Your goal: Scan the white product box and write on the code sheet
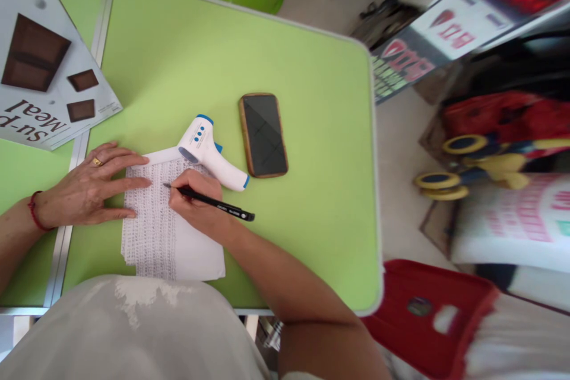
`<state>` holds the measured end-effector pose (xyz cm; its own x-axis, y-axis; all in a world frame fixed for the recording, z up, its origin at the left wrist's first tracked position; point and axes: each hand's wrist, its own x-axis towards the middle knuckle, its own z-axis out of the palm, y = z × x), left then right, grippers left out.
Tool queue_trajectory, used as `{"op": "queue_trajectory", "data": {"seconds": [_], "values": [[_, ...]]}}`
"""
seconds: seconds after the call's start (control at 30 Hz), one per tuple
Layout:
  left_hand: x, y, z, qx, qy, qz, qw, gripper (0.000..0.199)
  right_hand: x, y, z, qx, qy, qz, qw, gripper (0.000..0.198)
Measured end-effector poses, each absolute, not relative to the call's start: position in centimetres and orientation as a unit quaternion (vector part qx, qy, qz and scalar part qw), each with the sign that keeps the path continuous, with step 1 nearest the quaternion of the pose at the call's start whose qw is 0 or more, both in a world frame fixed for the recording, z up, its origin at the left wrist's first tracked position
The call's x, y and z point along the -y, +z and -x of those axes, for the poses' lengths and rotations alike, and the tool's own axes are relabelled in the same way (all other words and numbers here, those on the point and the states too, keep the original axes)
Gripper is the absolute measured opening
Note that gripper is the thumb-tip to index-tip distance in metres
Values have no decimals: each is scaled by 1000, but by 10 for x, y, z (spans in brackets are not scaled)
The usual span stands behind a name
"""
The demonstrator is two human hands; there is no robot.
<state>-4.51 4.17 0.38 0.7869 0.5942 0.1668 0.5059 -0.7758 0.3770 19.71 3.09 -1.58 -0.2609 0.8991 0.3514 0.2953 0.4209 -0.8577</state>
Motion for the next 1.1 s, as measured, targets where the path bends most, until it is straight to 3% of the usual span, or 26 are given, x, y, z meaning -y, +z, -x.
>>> {"op": "queue_trajectory", "data": {"seconds": [1.1], "values": [[-42, 3, 46, -286, 139, -938, 140, 43, -31, -13, -196, 723, 319, 425, 441, 17]]}}
